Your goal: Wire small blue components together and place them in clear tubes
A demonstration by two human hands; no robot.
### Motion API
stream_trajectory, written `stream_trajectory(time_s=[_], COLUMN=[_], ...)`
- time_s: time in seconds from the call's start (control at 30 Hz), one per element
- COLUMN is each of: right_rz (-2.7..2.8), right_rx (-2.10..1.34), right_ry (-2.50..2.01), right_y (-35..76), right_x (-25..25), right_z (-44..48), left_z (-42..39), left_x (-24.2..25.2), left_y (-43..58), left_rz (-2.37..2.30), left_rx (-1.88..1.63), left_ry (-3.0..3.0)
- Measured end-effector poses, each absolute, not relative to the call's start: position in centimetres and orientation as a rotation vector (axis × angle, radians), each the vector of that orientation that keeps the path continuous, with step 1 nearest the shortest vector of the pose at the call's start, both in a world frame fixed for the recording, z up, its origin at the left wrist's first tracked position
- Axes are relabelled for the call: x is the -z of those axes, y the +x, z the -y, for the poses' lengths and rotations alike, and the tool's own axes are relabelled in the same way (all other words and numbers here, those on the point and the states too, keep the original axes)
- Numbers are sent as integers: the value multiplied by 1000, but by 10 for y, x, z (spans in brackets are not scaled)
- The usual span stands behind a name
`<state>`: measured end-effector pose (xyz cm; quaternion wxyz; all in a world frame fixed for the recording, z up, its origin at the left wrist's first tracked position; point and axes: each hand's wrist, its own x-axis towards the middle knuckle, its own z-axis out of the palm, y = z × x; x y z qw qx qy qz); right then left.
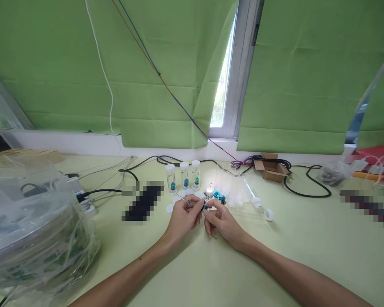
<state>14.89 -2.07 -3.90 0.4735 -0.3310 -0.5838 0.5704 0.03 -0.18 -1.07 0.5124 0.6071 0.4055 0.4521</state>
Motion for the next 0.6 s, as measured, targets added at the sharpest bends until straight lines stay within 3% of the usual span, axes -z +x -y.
stream_trajectory(time_s=[0.6], right_rz=[1419], right_rx=[-1380], right_ry=[-809], right_y=[149], right_x=[43], right_z=[20], left_z=[3], left_x=[12], left_y=[0], left_rz=[-969], left_rx=[-1066], left_ry=[1524])
